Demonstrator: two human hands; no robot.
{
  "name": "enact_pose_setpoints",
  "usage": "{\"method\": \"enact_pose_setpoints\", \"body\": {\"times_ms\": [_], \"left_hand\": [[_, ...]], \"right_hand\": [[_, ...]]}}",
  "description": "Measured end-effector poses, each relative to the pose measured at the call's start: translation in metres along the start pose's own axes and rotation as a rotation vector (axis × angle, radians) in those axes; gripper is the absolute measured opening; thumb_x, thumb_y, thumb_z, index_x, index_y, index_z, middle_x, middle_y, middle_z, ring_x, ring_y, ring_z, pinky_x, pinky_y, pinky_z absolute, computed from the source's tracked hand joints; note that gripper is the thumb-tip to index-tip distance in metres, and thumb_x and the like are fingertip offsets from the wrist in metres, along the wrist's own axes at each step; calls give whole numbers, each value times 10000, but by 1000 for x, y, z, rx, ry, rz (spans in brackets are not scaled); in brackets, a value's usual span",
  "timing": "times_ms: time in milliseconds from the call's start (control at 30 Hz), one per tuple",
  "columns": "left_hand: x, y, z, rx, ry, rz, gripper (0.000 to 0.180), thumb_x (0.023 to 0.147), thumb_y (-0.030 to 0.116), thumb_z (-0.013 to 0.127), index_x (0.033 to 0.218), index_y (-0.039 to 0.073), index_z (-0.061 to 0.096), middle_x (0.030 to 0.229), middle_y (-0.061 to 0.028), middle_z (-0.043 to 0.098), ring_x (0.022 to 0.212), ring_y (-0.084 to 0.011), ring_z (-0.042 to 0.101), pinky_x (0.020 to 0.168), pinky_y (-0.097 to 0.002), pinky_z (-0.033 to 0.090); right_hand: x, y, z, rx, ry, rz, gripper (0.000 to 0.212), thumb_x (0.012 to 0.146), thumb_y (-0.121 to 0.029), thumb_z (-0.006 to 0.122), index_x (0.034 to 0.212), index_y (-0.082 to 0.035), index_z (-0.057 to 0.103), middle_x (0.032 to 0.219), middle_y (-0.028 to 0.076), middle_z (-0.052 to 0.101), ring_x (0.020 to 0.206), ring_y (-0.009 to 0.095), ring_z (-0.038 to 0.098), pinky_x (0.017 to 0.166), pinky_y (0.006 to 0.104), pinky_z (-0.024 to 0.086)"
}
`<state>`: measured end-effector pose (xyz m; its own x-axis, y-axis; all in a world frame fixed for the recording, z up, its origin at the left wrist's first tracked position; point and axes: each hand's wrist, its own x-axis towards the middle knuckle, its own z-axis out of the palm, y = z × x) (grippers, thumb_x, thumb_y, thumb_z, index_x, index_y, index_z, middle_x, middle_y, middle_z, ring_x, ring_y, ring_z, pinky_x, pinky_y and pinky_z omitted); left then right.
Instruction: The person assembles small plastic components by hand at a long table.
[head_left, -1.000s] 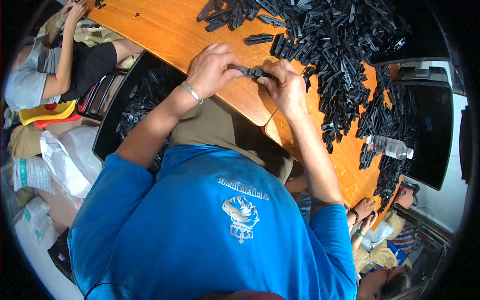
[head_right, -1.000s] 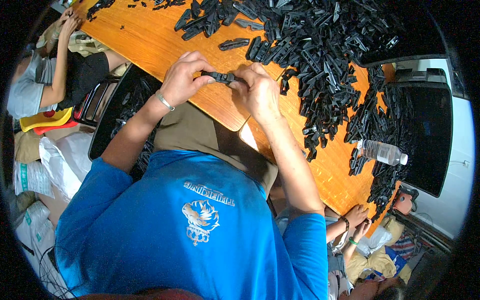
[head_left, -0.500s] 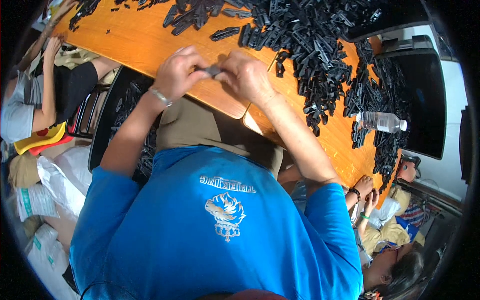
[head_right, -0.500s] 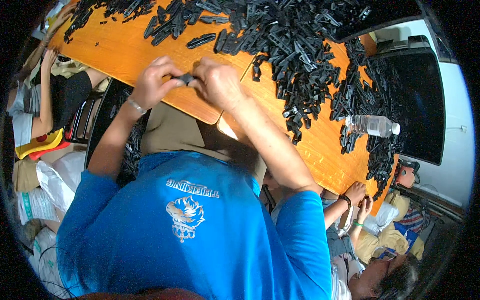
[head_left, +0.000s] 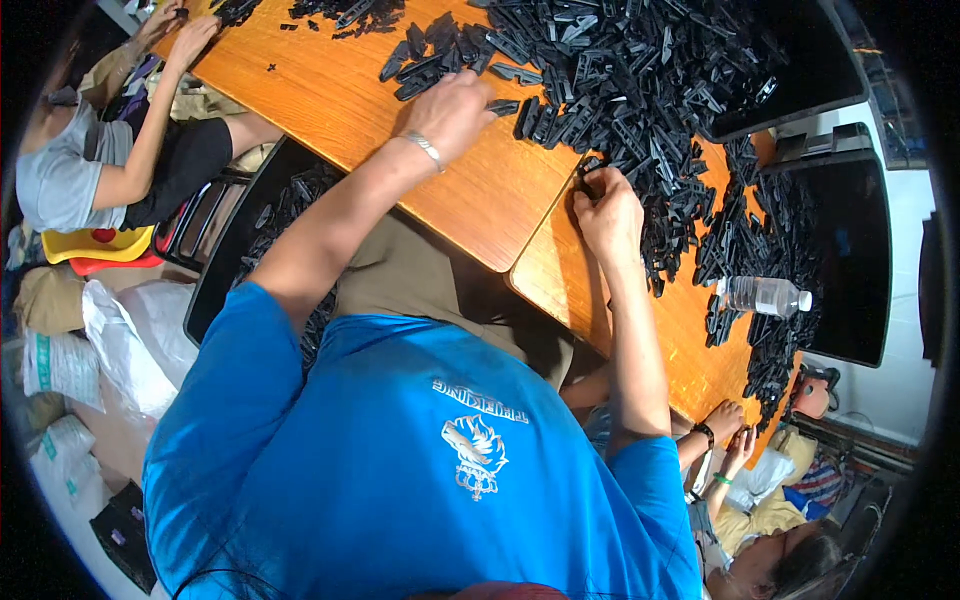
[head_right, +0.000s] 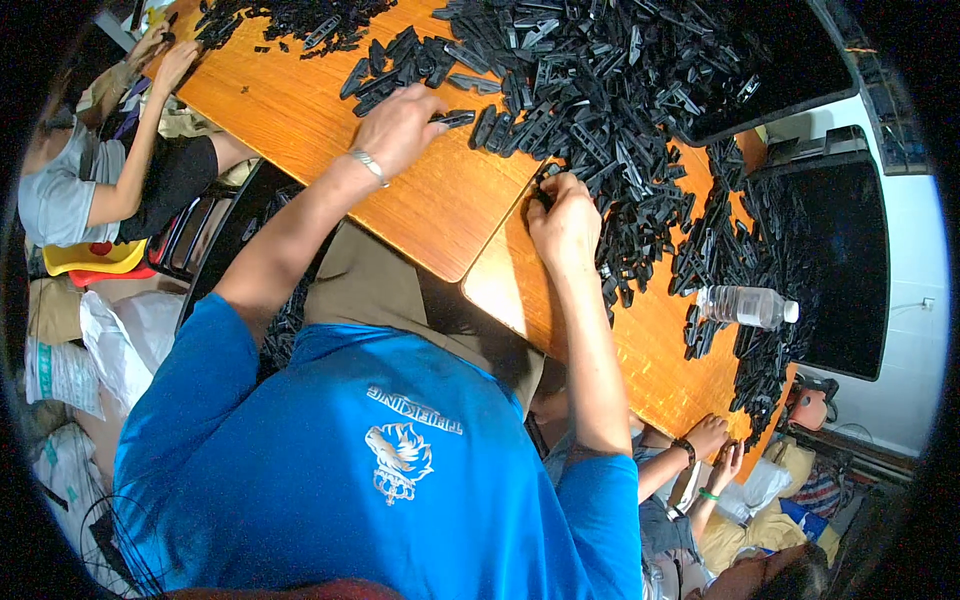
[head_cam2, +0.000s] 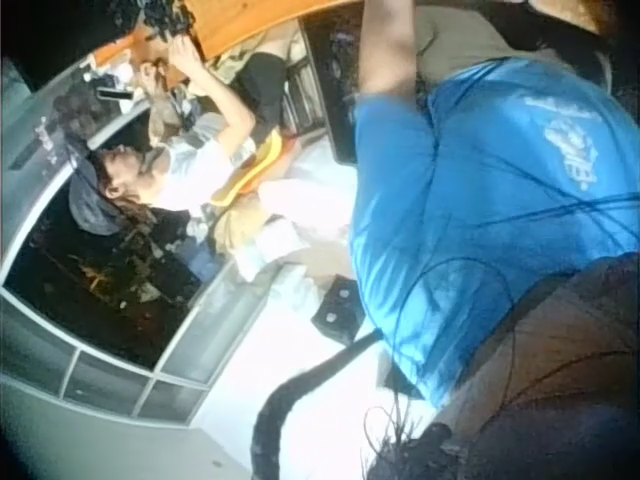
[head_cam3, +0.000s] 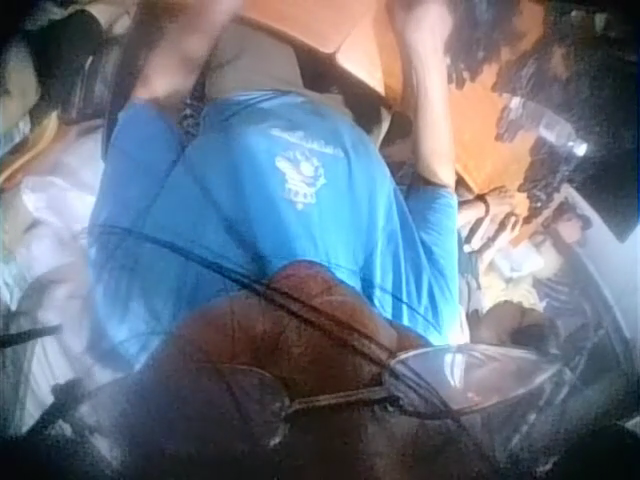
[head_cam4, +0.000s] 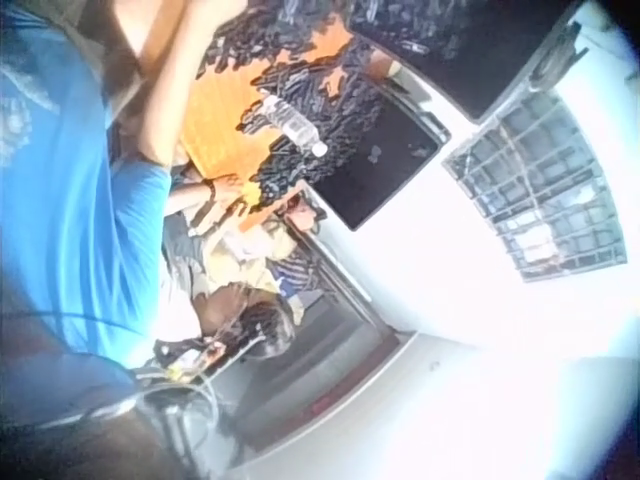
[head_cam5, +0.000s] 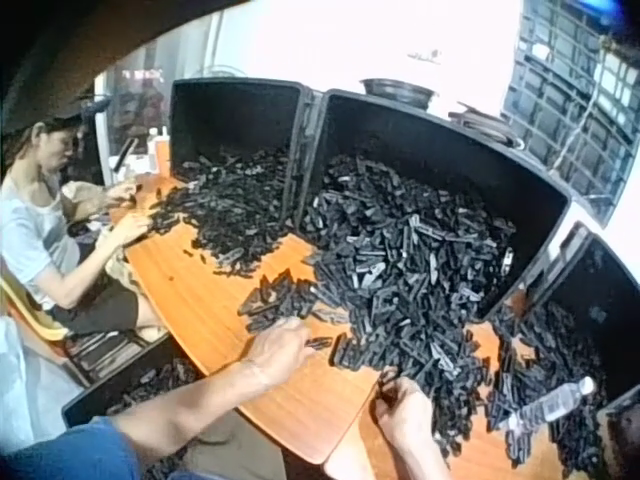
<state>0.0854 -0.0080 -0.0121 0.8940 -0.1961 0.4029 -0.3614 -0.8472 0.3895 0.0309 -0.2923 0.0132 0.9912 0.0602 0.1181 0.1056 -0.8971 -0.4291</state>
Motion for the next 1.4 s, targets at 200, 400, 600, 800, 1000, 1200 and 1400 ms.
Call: {"method": "enact_pose_setpoints", "body": {"times_ms": [200, 400, 600, 800, 1000, 1200, 1400], "left_hand": [[-13, 9, 4, -70, 40, 6, 175, 895, 104, 800, 997, 47, 670, 1043, -135, 675, 1003, -357, 672, 850, -478, 569], [-46, 22, 5, -46, 109, 264, 264, 854, 51, 786, 1073, 55, 638, 1018, -133, 606, 978, -366, 656, 840, -484, 569], [-66, 48, -18, -209, -128, 217, 387, 871, -25, 689, 1248, 64, 674, 1130, -168, 580, 1097, -382, 630, 943, -472, 563], [-40, 27, -22, -11, -112, 380, 350, 898, -27, 620, 1210, 106, 705, 1241, -156, 601, 1215, -364, 611, 1001, -446, 562], [-40, 7, -30, -68, -219, 354, 296, 809, 51, 826, 1084, 77, 721, 1239, -95, 646, 1192, -323, 617, 964, -446, 560], [-55, -19, -10, -371, -138, 186, 300, 786, 79, 888, 1039, 33, 732, 1041, -95, 687, 1039, -329, 665, 904, -429, 552], [-56, -19, -5, -464, -110, 130, 227, 796, 65, 877, 977, 18, 747, 1002, -100, 686, 976, -317, 672, 832, -413, 562]], "right_hand": [[-19, -28, 36, 553, 82, -116, 280, 859, 42, 774, 1120, -56, 798, 843, 0, 580, 787, 93, 540, 710, 253, 478], [-31, -54, 33, 217, 107, -323, 238, 836, -84, 853, 1069, -69, 810, 993, 135, 738, 929, 331, 729, 821, 411, 586], [-37, -49, 28, -96, 57, -285, 302, 830, -139, 834, 1122, -81, 782, 1021, 172, 732, 933, 377, 730, 811, 474, 600], [-28, -49, 25, -172, -62, -218, 323, 826, -186, 854, 1117, -74, 771, 1060, 191, 736, 921, 403, 746, 792, 495, 607], [-33, -59, 27, 182, 59, -231, 281, 853, -147, 887, 1100, -59, 788, 986, 139, 717, 855, 335, 730, 768, 405, 584], [-17, -60, 47, 304, 123, -365, 276, 826, -47, 892, 1086, -32, 800, 948, 122, 700, 837, 293, 704, 746, 376, 569], [6, -47, 50, 303, 6, -404, 296, 737, -58, 893, 1019, -66, 802, 955, 120, 678, 845, 352, 716, 732, 443, 582]]}}
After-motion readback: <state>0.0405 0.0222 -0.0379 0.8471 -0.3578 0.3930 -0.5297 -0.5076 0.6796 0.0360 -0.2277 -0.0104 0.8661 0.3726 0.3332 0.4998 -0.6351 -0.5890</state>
